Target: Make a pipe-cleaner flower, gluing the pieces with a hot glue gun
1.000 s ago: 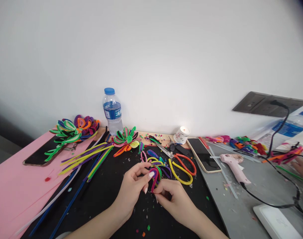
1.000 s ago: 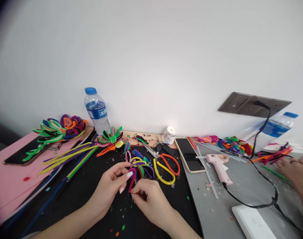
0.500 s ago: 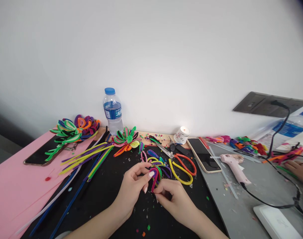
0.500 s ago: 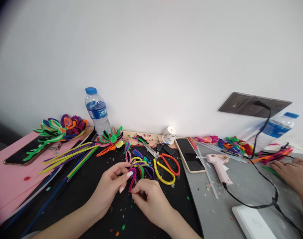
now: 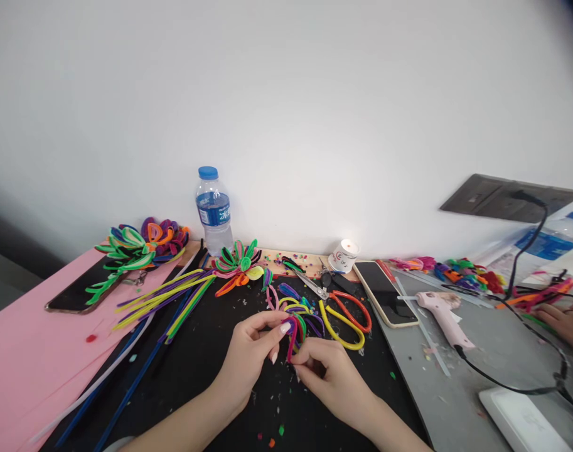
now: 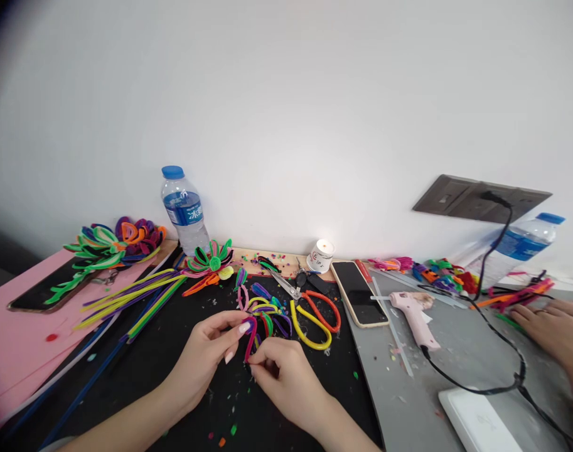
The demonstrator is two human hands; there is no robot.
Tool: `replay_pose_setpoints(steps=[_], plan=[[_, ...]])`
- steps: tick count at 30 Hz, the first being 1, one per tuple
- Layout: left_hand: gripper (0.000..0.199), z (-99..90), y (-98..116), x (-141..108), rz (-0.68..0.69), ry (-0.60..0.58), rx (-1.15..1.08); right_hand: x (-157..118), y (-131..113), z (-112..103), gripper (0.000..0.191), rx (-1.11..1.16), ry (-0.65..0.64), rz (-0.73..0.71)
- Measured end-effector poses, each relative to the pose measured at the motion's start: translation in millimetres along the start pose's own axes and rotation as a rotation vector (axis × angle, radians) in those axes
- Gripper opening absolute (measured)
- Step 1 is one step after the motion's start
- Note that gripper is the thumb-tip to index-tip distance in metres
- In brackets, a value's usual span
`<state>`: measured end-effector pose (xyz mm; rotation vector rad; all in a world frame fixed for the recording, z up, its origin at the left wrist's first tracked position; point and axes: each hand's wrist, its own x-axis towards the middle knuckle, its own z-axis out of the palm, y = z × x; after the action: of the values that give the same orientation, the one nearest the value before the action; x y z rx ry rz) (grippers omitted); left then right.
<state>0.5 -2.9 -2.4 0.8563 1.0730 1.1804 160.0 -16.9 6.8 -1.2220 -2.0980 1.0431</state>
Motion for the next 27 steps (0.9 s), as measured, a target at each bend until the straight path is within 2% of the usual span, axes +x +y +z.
replay_pose_setpoints(steps=[13,22,27], plan=[[0.016,-1.3,-0.9,1.2,-0.002,0.036,0.02,0.7,0.0,-0.8,0.014,0.003,-0.001,0.01],[0.019,-0.6,1.4,0.4,0.017,-0.004,-0.005,0.4,-0.4,-1.0,0.015,0.017,0.006,0.005],[0.019,-0.1,1.8,0.3,-0.009,0.019,0.016,0.9,0.3,-1.2,0.015,0.004,0.002,0.007]])
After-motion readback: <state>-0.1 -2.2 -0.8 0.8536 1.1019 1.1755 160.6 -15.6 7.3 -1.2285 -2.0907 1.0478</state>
